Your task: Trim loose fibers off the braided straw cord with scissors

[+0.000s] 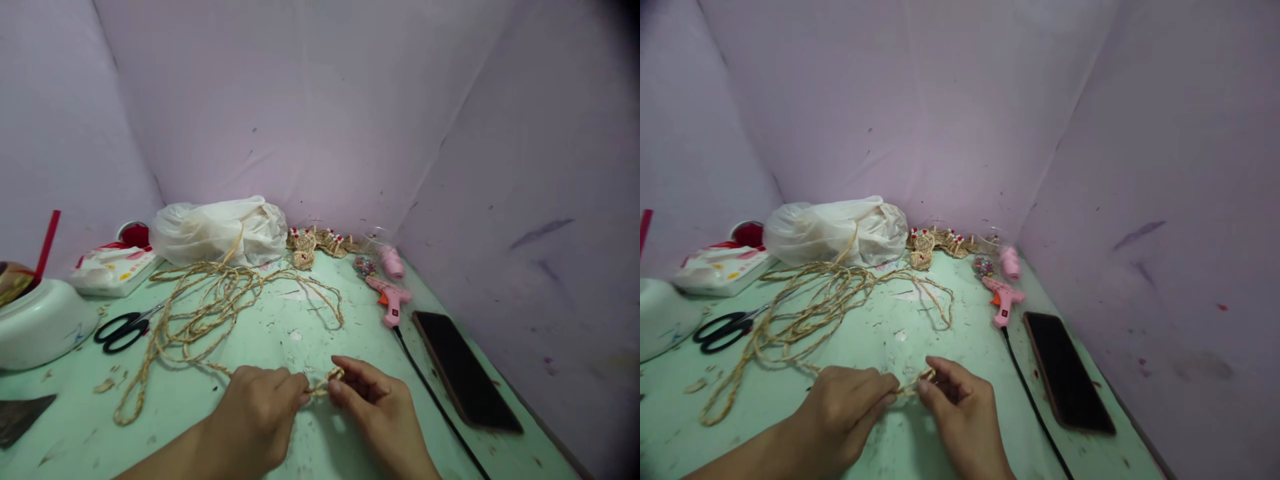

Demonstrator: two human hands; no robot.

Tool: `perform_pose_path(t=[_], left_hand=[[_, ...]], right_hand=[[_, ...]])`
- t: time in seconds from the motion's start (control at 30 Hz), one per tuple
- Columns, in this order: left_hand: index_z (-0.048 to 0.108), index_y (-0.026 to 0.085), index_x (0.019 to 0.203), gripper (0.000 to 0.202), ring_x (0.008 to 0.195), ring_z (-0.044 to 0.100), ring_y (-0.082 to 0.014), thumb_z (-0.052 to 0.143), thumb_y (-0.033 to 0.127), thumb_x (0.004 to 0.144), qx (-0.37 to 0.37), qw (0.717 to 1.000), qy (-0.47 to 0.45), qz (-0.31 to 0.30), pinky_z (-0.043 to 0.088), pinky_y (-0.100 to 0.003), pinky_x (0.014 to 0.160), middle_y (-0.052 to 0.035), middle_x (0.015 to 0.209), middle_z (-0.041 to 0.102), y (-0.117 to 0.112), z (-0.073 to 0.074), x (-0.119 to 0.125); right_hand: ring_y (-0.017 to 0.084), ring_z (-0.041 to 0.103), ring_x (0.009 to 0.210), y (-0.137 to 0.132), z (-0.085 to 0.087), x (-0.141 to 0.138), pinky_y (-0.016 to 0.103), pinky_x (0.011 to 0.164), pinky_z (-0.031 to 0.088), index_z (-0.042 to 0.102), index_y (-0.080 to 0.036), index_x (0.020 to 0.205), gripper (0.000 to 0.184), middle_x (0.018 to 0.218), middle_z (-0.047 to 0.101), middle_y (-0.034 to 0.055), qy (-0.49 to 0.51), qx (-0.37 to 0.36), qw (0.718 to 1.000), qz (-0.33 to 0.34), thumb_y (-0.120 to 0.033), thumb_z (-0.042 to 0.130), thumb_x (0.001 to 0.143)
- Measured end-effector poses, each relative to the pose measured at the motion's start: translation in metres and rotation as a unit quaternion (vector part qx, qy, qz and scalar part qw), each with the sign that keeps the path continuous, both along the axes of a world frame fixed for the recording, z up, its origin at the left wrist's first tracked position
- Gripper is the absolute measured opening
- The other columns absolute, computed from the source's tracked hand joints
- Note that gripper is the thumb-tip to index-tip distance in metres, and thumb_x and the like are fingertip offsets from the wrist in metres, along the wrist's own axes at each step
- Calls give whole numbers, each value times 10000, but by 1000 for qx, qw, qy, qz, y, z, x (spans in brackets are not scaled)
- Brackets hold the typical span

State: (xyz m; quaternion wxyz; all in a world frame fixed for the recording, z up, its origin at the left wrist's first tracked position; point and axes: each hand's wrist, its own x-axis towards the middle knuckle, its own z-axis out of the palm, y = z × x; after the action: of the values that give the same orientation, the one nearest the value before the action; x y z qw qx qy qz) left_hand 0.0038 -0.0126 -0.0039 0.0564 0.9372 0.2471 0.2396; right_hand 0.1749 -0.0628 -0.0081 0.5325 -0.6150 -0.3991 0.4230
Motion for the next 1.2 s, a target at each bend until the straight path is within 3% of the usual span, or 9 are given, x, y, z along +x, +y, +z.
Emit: perform_pose_path(t=[0.17,0.33,0.53,0.63,0.73,0.83,1.07,1.2], left_hand=[[508,187,848,134,529,520,-135,406,122,791,13,1000,23,14,332,-242,488,8,613,562,3,-1,-1],[526,184,801,170,491,469,-136,392,88,761,26,999,19,18,289,-249,465,5,573,520,11,3,-5],[522,166,705,176,509,441,-117,380,120,800,-35,998,-40,19,285,-239,482,2,561,463,18,3,-9],[503,159,673,194,514,437,-110,374,131,815,-61,996,-56,17,286,-234,490,3,557,452,20,3,-9],[483,157,648,212,523,445,-103,368,139,825,-83,995,-63,9,296,-225,502,4,556,453,21,5,-9],[481,157,648,213,533,452,-103,367,147,827,-96,994,-58,11,300,-223,510,4,560,459,19,6,-9],[497,151,647,239,539,437,-98,351,175,835,-125,991,-41,5,292,-222,520,6,565,451,14,10,-8],[499,145,590,280,535,401,-90,367,225,824,-227,973,-8,32,290,-214,522,17,558,438,20,19,-7]], right_hand=[[175,596,593,2,1,5,288,582,489,699,-163,867,309,645,660,47,-32,20,999,-24,-334,685,610],[141,565,568,1,1,10,253,551,458,683,-195,931,248,640,603,22,-97,82,991,31,-295,590,723],[134,547,622,-1,6,14,250,581,435,662,-217,967,233,657,565,16,-143,106,979,101,-248,510,792],[151,557,695,0,8,15,265,635,441,640,-220,1004,281,732,572,21,-149,95,975,132,-243,605,726],[152,553,707,1,8,17,272,668,438,619,-223,1031,359,737,565,12,-177,122,966,143,-208,659,675],[142,548,698,1,7,18,269,666,431,617,-219,1019,289,741,573,18,-202,156,957,141,-182,592,733],[168,571,760,1,4,15,266,659,432,668,-221,920,206,799,610,49,-112,96,983,106,-203,580,734],[166,566,710,1,6,13,257,631,415,702,-203,771,117,732,625,46,-69,74,992,82,-221,621,689]])
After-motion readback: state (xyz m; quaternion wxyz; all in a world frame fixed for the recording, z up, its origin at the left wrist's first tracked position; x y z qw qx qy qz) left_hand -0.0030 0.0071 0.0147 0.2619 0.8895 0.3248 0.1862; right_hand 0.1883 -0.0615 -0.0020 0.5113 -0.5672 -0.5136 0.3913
